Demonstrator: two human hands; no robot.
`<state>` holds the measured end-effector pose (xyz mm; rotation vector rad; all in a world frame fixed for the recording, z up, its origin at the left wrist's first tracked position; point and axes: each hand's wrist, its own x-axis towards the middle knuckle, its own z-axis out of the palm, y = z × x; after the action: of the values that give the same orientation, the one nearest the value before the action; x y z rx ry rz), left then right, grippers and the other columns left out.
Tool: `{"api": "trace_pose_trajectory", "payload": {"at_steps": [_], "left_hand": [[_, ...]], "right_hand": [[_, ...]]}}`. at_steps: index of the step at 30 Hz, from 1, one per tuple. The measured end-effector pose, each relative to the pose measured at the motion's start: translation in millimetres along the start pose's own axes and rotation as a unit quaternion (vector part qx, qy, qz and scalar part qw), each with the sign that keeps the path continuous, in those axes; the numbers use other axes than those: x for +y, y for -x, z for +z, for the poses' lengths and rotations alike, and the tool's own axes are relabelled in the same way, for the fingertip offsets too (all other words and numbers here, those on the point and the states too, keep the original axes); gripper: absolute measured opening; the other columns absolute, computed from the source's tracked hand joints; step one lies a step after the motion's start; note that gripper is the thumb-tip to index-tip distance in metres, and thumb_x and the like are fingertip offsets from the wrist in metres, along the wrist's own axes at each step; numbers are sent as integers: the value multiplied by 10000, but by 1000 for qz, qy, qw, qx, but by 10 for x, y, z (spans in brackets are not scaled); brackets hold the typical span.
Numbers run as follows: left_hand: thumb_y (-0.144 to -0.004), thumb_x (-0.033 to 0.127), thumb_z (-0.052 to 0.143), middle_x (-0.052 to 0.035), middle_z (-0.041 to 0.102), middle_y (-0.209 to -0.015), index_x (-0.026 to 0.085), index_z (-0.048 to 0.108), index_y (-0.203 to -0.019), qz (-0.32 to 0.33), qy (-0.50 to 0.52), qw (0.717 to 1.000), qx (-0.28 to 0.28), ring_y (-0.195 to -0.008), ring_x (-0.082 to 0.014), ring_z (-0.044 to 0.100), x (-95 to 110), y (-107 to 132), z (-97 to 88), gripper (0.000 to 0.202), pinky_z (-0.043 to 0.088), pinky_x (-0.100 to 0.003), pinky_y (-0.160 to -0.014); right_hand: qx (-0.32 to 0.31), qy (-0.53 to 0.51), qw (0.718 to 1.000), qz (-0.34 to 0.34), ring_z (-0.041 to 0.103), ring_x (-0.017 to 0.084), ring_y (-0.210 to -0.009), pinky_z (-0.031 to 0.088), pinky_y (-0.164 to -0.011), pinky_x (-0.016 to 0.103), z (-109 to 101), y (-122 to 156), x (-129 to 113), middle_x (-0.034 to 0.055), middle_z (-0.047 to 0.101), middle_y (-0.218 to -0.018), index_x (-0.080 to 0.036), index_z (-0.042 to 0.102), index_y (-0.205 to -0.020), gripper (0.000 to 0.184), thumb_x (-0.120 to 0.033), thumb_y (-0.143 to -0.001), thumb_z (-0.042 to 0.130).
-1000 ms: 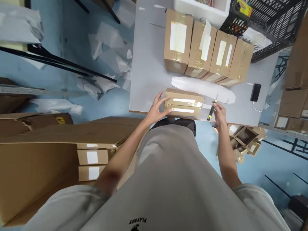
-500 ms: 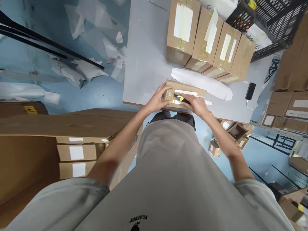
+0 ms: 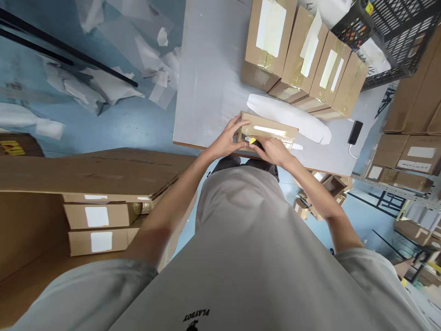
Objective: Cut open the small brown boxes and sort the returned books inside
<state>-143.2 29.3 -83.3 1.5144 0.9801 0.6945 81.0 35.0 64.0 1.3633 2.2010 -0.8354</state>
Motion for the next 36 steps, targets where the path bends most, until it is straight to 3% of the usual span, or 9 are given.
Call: {"api": "trace_pose_trajectory", "payload": {"at_steps": [5,13,24,36], "left_hand": [[-871,962,715,-195,282,-1899,300,548,-1691,-1,-3,1000,0,-1777,-457,260,-3,-18,-2,1067,339,-674,-1405],[-868,968,713,-185,257,-1907,302,544,-1701,-11,8,1000,-1,-1780,-459,252,-14,-23,5,1080,343,-670,-1407],[-910,918,717,-200,225,-1912,275,502,-1738,-12,12,1000,-5,-1780,-448,263,-87,-37,21,1070,359,-646,-1406],[-849,973,728,-210,242,-1908,282,512,-1732,-13,3,1000,-7,-1776,-465,262,-87,-54,12,1142,356,-673,-1397]], "right_hand": [[-19,-1,1000,1,807,375,-1191,543,-976,388,-111,-74,-22,217,857,-1238,-139,763,-1310,551,-554,-1233,408],[-35,-11,999,12,798,374,-1236,546,-1019,389,-204,-118,-46,225,851,-1279,-131,775,-1326,484,-491,-1224,468],[-66,19,995,75,775,423,-1316,596,-1098,468,-422,-192,-379,270,822,-1351,-81,812,-1301,492,-432,-1210,479],[-60,2,995,83,788,429,-1280,621,-1053,470,-376,-231,-274,269,819,-1363,-89,803,-1344,487,-435,-1192,495]]}}
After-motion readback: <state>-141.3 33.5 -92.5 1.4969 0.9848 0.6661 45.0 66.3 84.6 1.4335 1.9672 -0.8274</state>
